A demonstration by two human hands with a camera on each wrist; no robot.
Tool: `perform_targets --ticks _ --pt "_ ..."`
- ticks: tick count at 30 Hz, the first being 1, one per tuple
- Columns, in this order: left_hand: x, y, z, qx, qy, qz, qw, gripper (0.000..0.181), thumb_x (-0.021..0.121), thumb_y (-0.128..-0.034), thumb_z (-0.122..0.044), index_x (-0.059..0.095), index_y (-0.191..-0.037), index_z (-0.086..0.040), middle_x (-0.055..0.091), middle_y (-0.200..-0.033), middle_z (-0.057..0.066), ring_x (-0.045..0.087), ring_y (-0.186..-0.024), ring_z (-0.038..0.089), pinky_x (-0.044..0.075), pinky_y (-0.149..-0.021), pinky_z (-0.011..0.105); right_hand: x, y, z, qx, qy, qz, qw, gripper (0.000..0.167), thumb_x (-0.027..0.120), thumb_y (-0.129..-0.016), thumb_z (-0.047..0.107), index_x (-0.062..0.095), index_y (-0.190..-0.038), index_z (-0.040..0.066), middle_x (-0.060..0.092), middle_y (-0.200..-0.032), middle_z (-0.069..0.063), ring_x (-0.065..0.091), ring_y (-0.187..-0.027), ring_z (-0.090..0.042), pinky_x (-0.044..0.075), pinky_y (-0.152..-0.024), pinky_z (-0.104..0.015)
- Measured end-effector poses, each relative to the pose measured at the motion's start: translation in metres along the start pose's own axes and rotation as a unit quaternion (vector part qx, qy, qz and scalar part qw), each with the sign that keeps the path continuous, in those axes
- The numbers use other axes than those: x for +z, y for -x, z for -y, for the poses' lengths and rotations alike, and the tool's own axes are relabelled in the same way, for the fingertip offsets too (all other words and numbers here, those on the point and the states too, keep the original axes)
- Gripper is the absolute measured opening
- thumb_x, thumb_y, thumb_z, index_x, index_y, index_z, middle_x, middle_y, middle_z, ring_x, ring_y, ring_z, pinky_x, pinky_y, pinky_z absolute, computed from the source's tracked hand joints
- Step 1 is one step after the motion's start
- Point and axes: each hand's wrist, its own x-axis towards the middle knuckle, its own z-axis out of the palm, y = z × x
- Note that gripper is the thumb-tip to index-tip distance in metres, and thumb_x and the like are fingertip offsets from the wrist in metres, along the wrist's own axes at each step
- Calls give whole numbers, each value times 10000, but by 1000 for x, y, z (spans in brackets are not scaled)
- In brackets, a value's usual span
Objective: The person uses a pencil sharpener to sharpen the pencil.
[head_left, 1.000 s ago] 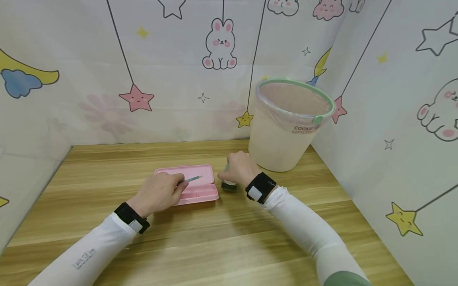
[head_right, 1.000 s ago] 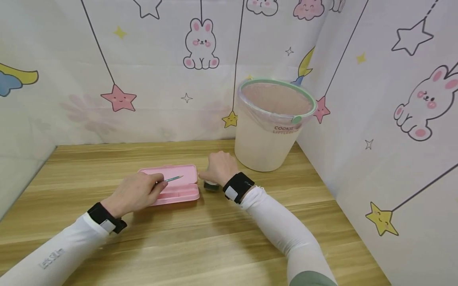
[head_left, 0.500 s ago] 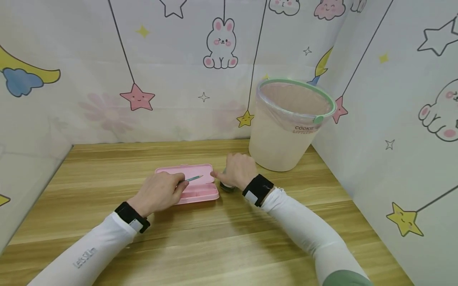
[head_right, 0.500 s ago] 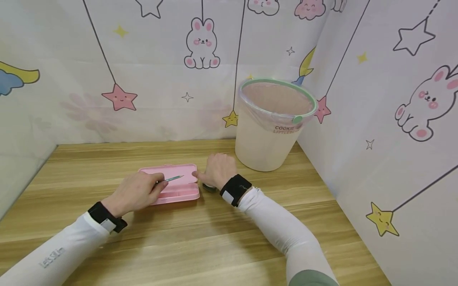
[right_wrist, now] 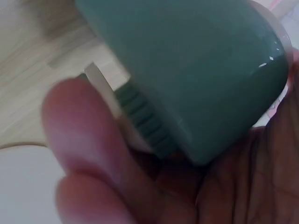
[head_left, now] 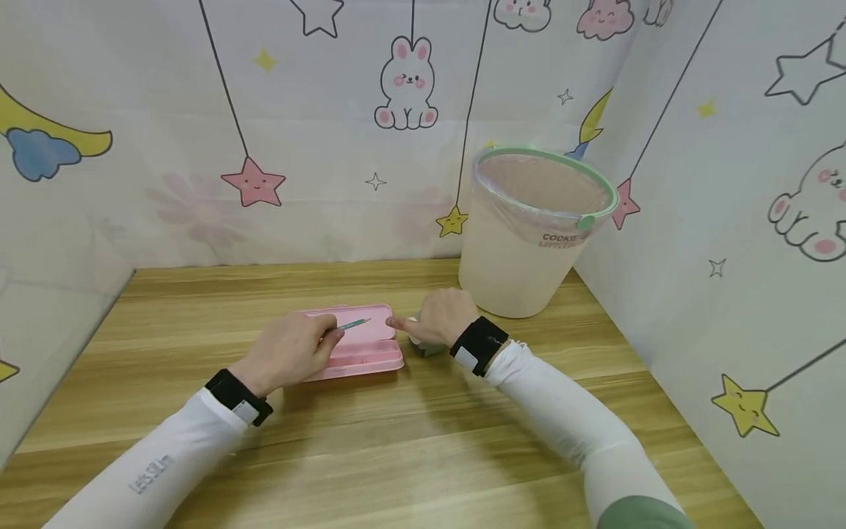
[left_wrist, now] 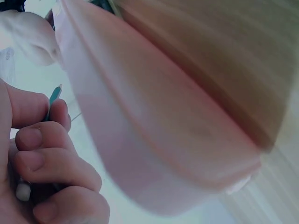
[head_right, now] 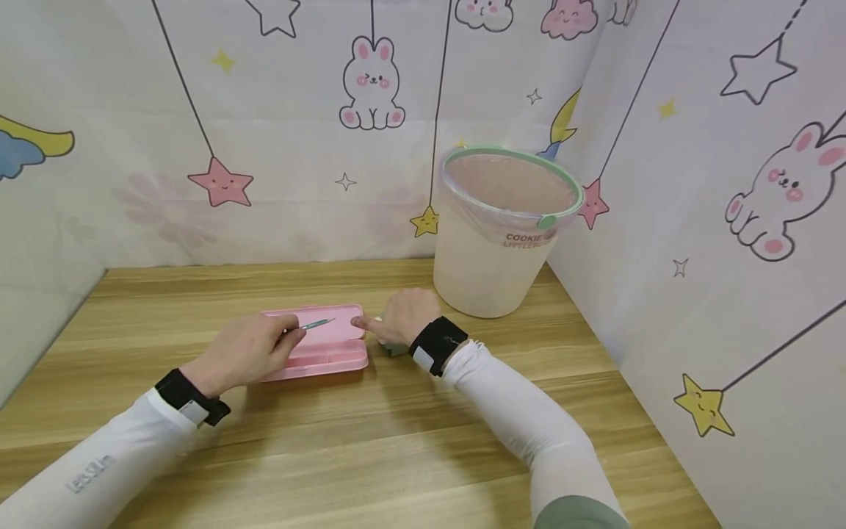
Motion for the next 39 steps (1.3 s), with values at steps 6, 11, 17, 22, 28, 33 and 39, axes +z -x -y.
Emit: perform_targets --ticks 6,11,17,22,28,33,39 --pt "-11 -4 2 41 72 135 9999 300 667 -1101 -212 605 -812 -159 437 -652 -45 437 -591 108 317 -563 275 -5 -3 -13 -301 -352 595 9972 759 618 -895 934 606 -778 185 564 -764 35 561 -704 -140 494 -603 -320" --pt "-17 -10 2 92 61 303 9995 247 656 -1097 -201 627 -855 -160 419 -664 -55 428 -593 108 299 -564 275 -6 -4 -20 -932 -654 884 9896 787 915 -835 678 701 -1335 109 775 -1188 -68 720 -1057 -235 618 -902 -402" --pt "-18 -23 -3 427 -178 603 9971 188 667 -1077 -197 702 -895 -165 525 -672 -60 487 -617 108 372 -587 282 -2 -8 -22 -1150 -795 978 9853 625 985 -840 493 696 -1253 123 773 -1169 -70 723 -1052 -240 622 -935 -419" --pt "-12 -36 -13 881 -498 810 9916 169 733 -1040 -188 753 -873 -171 609 -703 -60 518 -631 102 424 -600 284 1 -10 -22 -1094 -782 978 9861 617 1021 -805 475 701 -1203 129 778 -1133 -48 719 -1011 -213 622 -919 -397" --pt "-4 -50 -21 1156 -498 1040 9866 167 780 -1007 -132 768 -841 -153 651 -733 -37 531 -672 131 480 -657 310 2 -10 -22 -1086 -793 990 9860 635 1046 -776 459 716 -1199 120 784 -1137 -51 720 -1021 -215 623 -929 -399" --pt "3 -59 -23 1225 -562 1156 9841 174 785 -985 -90 756 -821 -140 618 -724 -22 501 -673 152 467 -657 307 4 -11 -23 -1023 -700 934 9879 616 1038 -776 496 720 -1151 126 784 -1114 -41 722 -1003 -206 623 -920 -387" --pt "9 -65 -26 1277 -782 1311 9800 160 802 -948 -67 756 -818 -149 633 -709 -15 488 -657 149 445 -615 292 4 -11 -23 -998 -684 896 9886 620 1030 -780 523 725 -1148 128 780 -1095 -36 713 -981 -197 623 -901 -381"
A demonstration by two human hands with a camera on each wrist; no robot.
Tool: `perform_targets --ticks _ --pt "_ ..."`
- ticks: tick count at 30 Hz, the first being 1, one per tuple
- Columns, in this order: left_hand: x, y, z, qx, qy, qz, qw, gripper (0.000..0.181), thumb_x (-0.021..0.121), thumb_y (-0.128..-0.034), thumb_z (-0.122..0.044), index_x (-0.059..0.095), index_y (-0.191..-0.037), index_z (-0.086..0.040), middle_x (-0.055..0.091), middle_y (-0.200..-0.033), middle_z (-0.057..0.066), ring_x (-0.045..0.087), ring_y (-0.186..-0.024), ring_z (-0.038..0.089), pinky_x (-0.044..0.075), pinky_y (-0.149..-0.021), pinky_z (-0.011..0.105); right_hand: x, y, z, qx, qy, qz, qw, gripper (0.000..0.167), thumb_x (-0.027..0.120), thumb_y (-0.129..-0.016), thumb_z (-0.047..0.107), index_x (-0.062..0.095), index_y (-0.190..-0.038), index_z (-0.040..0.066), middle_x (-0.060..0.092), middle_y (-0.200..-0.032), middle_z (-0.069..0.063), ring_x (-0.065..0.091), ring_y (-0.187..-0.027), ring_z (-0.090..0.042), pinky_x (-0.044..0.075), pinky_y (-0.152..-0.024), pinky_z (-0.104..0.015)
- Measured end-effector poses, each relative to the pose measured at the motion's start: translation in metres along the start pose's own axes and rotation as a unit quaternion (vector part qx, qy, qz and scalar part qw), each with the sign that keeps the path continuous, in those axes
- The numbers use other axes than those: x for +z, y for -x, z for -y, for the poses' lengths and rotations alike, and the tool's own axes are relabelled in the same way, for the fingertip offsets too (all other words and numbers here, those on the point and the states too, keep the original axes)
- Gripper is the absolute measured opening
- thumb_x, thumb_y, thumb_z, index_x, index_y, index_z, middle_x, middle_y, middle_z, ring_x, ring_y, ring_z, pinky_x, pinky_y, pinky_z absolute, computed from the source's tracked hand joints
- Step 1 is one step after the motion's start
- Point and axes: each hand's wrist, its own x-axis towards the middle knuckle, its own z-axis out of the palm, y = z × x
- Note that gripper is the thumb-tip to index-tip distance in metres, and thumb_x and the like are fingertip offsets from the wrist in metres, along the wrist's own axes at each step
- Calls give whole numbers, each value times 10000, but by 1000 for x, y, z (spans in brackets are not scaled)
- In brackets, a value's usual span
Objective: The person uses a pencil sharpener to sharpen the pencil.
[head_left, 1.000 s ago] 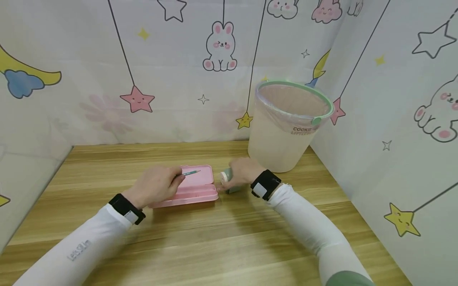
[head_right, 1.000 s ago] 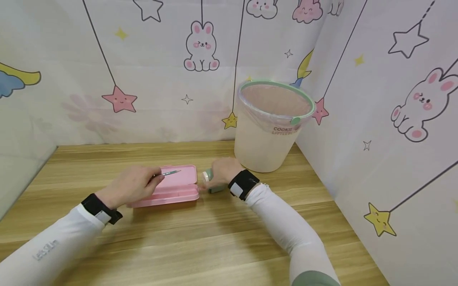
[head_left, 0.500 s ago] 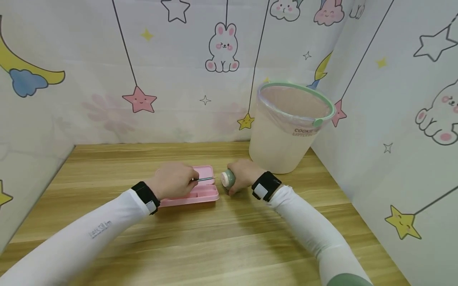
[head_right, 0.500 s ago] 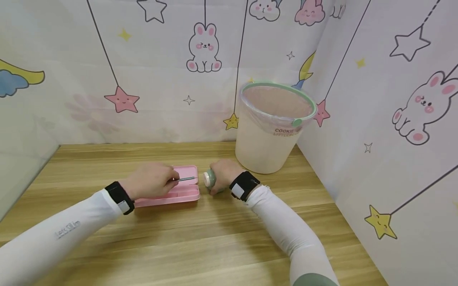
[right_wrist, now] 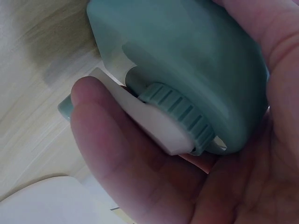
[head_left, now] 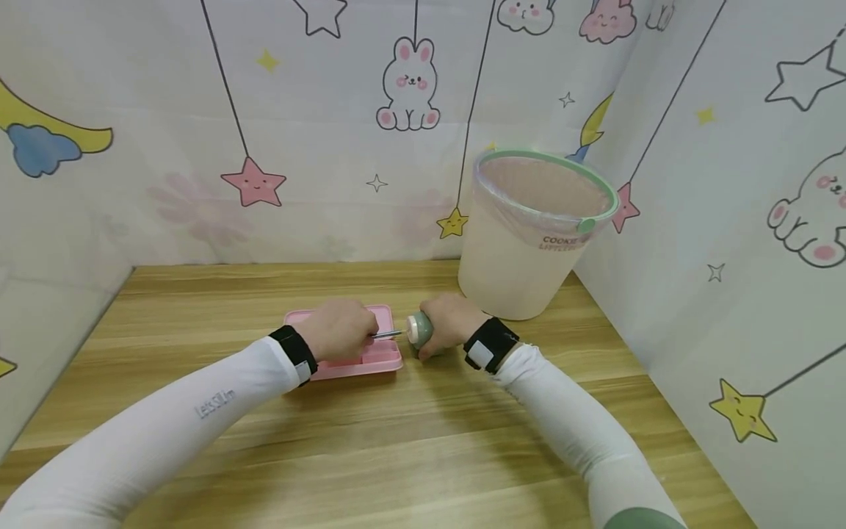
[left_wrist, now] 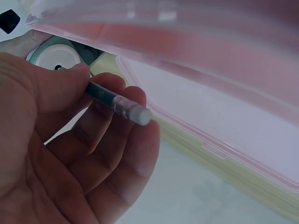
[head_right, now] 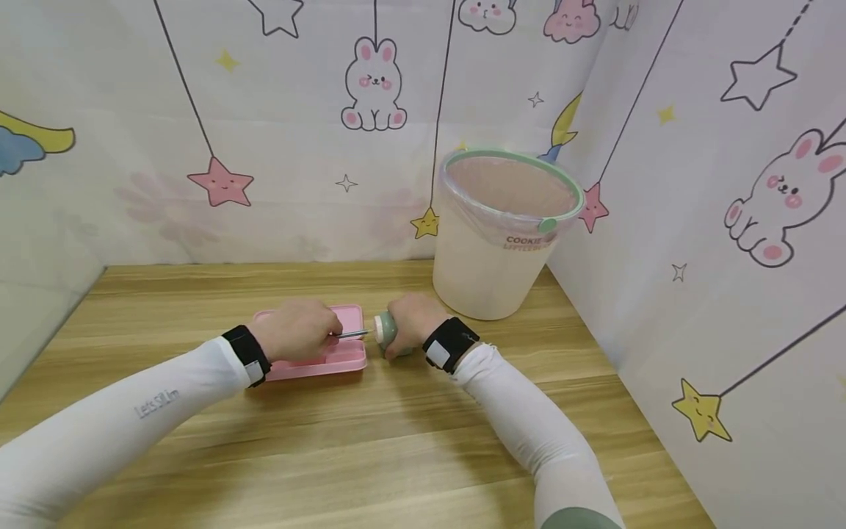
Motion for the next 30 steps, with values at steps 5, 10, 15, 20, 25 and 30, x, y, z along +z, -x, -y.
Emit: perform_targets --ticks 5,10,15,20,25,30 --pt "-2 -2 -2 -15 -105 7 9999 140 789 -966 -59 767 -853 -139 673 -737 -3 517 -665 148 498 -625 310 -3 -1 2 8 13 -21 10000 613 1026 -783 527 717 -1133 130 771 -1081 -29 708 -967 -189 622 -891 -378" --pt "-6 -7 -4 -79 -180 106 9998 182 775 -968 -45 737 -818 -140 637 -716 -3 498 -657 146 484 -595 321 -5 -4 1 27 63 5 10000 622 1025 -772 558 719 -1119 141 761 -1056 -11 696 -944 -174 614 -868 -361" --pt "-11 -14 -6 7 -355 231 9991 166 794 -995 -106 752 -837 -137 662 -730 11 492 -653 145 485 -583 313 -5 -6 1 40 82 -22 10000 621 1031 -759 564 726 -1096 140 760 -1036 -7 693 -929 -173 612 -860 -360" --pt "-13 -22 -4 185 -512 396 9977 166 823 -978 -126 759 -824 -134 708 -763 19 517 -650 137 555 -623 322 -6 -6 5 -3 81 -78 9999 611 1032 -767 548 733 -1097 129 766 -1041 -16 699 -936 -177 618 -869 -364" --pt "-12 -30 -2 157 -417 605 9972 171 831 -965 -101 750 -823 -150 686 -775 -12 523 -678 141 548 -667 296 -6 -2 8 -28 13 -188 9998 598 1078 -722 460 749 -1081 113 785 -1048 -31 718 -944 -192 634 -896 -378" --pt "-10 -36 -5 114 -386 702 9967 139 820 -957 -92 761 -845 -148 701 -780 -19 539 -682 145 564 -670 310 0 -2 6 -42 8 -253 9997 593 1111 -667 389 759 -1058 115 791 -1034 -29 716 -916 -185 640 -872 -366"
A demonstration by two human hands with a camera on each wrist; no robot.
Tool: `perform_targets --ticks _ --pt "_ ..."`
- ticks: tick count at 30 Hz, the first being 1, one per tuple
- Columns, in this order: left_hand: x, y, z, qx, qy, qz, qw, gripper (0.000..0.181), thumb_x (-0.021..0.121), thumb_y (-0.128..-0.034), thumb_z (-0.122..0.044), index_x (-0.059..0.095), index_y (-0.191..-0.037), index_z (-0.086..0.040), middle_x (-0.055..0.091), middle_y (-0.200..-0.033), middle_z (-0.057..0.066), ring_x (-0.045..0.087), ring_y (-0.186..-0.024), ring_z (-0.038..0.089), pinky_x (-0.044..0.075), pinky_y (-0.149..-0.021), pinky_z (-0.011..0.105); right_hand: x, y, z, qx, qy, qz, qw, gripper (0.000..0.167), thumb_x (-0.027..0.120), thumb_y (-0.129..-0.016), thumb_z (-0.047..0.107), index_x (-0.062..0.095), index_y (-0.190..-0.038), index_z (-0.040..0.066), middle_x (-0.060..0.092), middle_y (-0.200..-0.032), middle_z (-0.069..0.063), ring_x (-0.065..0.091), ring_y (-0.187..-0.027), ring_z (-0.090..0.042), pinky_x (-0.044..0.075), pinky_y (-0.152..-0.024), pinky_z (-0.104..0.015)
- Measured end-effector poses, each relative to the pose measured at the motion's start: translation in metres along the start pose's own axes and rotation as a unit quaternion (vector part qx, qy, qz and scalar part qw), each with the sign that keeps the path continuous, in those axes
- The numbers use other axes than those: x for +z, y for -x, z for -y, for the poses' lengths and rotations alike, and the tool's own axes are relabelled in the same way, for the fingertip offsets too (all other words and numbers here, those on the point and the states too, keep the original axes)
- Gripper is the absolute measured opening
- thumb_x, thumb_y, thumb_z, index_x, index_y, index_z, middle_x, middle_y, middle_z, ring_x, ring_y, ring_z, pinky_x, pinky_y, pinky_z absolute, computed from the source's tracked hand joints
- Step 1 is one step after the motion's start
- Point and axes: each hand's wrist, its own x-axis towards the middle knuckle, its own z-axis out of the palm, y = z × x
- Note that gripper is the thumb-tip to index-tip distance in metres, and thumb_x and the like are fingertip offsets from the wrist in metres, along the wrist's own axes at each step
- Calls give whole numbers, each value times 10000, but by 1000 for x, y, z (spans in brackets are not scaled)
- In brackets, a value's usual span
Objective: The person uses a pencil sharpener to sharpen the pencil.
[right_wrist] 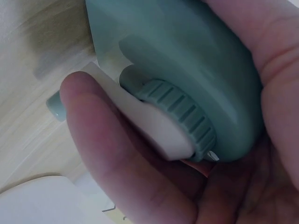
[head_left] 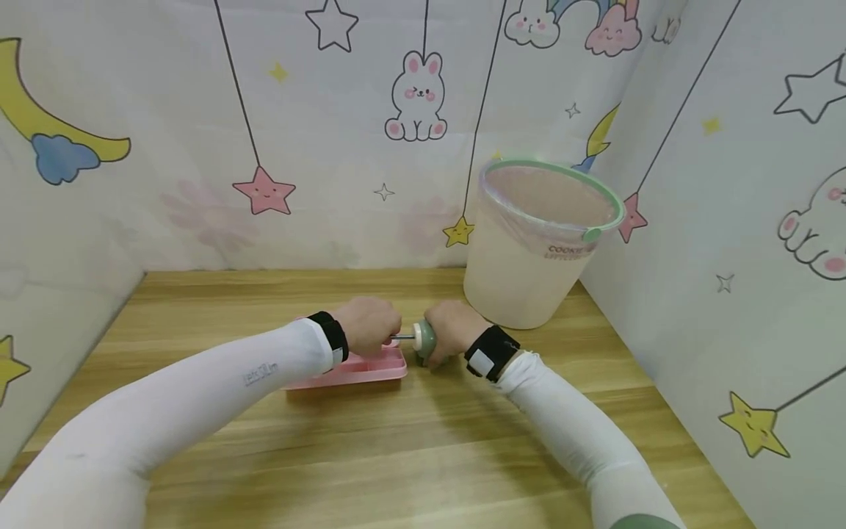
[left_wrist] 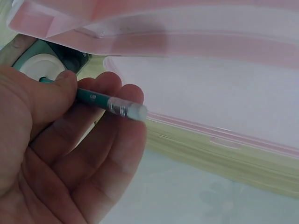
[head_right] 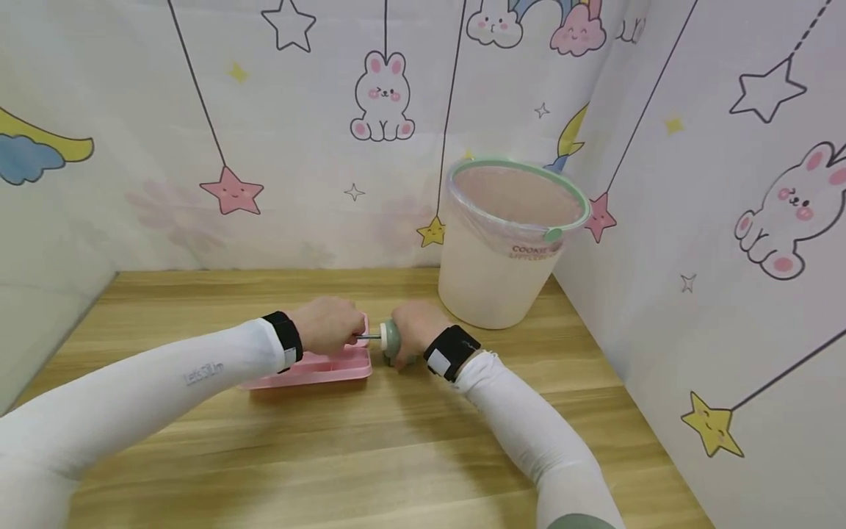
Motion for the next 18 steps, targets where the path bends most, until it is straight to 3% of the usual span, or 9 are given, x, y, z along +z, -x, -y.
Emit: perform_targets --ticks 10,18 --pt "2 -7 -4 -29 -275 -76 9996 193 819 -990 -172 738 -818 -138 677 -736 -14 535 -651 139 577 -625 353 6 -3 -6 -147 -68 -157 9997 567 1115 -648 381 770 -1008 109 792 -991 -21 705 -877 -174 634 -837 -364" --pt "0 -11 -5 -90 -370 -153 9992 47 798 -922 -101 780 -880 -113 780 -854 47 717 -767 214 672 -736 447 7 -2 -5 -119 -117 -277 9995 539 1109 -648 400 779 -968 120 779 -942 2 689 -838 -156 618 -787 -344"
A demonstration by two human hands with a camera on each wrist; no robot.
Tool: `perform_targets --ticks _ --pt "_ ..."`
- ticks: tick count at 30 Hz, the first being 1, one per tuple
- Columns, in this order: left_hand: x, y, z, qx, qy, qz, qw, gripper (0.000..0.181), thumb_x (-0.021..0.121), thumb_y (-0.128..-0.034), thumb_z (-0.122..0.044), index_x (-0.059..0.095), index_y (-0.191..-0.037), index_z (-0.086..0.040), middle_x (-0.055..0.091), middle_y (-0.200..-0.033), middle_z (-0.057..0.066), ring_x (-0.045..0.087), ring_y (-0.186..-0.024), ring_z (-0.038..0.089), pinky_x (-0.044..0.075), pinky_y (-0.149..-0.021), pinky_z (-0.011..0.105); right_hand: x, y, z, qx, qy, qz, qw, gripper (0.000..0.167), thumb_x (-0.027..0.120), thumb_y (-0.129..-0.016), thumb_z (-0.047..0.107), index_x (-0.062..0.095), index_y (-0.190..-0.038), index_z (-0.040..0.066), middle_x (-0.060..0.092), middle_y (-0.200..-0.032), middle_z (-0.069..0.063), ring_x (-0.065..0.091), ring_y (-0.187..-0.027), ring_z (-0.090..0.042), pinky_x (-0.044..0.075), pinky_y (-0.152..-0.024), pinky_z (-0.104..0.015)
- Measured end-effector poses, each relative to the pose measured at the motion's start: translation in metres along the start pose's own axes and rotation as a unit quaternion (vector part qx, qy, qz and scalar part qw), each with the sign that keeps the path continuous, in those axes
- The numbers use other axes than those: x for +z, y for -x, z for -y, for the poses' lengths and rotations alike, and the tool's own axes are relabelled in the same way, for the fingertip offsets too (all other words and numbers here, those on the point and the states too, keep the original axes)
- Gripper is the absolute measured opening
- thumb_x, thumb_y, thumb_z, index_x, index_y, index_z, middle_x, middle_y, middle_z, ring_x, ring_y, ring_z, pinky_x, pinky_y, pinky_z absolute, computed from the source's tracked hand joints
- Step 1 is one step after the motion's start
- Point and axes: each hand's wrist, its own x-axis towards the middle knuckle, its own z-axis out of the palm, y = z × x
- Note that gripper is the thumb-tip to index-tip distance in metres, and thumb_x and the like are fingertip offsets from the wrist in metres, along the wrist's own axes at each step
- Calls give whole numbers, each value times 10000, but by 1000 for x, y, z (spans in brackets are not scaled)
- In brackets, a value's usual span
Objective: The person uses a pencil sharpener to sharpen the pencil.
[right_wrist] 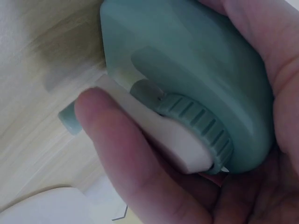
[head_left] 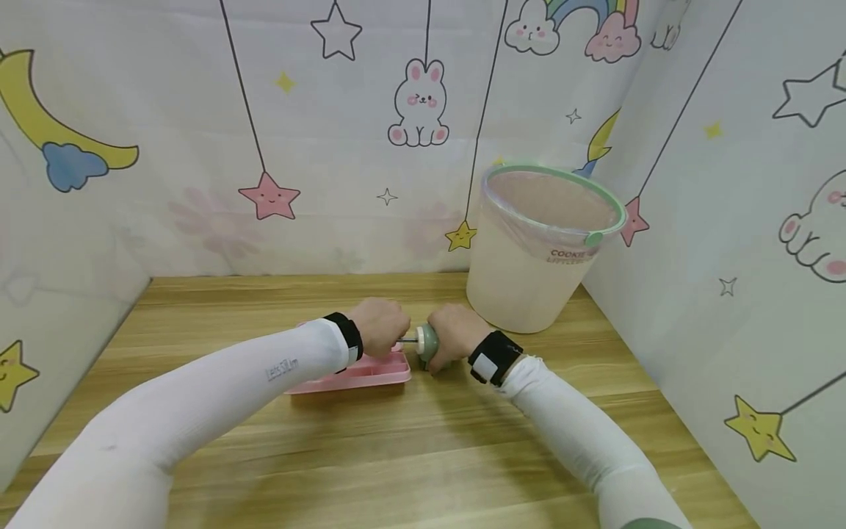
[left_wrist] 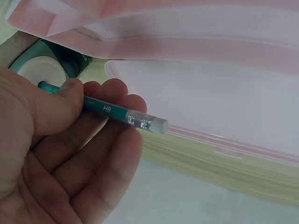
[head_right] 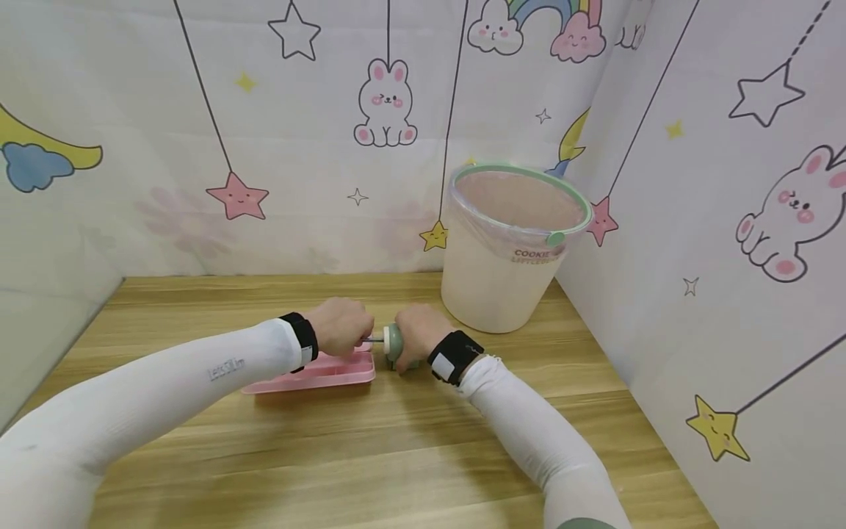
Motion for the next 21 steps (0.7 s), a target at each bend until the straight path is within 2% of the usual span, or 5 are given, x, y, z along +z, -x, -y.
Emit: perform_targets --ticks 4,11,16,21 --pt "-1 -2 -2 -70 -15 -11 10000 78 822 -920 -104 770 -866 -125 776 -846 35 722 -770 204 675 -743 436 -1 1 1 95 218 -72 9997 547 1098 -644 467 788 -967 152 775 -939 19 688 -837 -155 618 -759 -354" --pt "1 -12 -11 -20 -7 -134 9999 254 818 -913 -89 646 -733 -143 634 -697 -2 560 -643 162 638 -649 426 1 -1 0 91 530 -243 9983 524 1085 -619 525 774 -903 213 758 -892 47 678 -810 -164 604 -706 -376" --pt "2 -16 -14 -140 31 -286 9995 327 829 -908 -76 601 -687 -159 603 -676 -7 576 -627 173 649 -632 449 2 -2 1 73 583 -411 9974 518 1076 -605 524 726 -828 215 731 -845 47 668 -778 -175 593 -671 -390" --pt "2 -20 -11 -190 278 -274 9991 323 818 -915 -65 615 -686 -169 557 -666 -50 540 -630 144 636 -628 431 4 -1 0 34 820 -534 9952 518 1055 -609 564 718 -809 226 724 -826 62 668 -764 -166 598 -665 -391"
